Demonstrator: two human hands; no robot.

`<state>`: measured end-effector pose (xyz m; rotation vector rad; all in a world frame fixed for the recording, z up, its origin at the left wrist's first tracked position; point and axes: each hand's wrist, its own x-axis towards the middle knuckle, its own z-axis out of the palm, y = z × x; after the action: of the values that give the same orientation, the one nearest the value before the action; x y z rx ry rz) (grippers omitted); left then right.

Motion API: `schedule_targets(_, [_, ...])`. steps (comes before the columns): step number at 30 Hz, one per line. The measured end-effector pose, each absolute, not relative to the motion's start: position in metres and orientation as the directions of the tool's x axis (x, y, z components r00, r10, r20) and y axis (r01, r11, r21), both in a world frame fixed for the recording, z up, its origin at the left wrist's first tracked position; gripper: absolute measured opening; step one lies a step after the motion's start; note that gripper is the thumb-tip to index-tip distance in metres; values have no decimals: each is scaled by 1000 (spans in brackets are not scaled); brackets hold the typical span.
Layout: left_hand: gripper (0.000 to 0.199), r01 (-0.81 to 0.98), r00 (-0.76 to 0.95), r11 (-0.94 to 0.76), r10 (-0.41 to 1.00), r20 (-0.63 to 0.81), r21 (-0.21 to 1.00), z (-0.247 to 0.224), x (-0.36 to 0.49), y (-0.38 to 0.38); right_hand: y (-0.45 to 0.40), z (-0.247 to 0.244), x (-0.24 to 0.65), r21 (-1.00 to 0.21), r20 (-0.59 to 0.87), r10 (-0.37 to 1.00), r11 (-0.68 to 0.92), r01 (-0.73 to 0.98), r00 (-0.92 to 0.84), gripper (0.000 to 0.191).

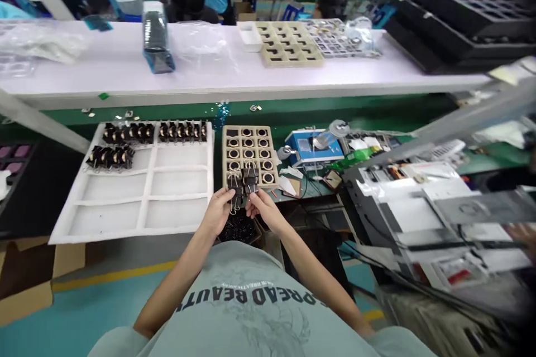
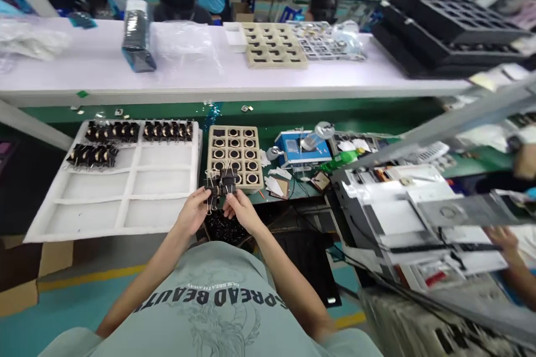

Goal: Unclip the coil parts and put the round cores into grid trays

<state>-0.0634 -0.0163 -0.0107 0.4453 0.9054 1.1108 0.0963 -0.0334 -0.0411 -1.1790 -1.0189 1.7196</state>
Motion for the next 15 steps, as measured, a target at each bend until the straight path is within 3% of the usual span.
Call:
schedule_targets(7, [37, -501, 252, 506, 861, -441, 702, -9, -24, -7, -49, -34, 134, -950, -223, 964, -248, -187, -147, 46])
schedule_targets(15, [48, -377, 115, 452, 889, -444, 808, -8, 3, -6, -71, -39, 145, -976, -215, 976, -216, -27, -39, 36])
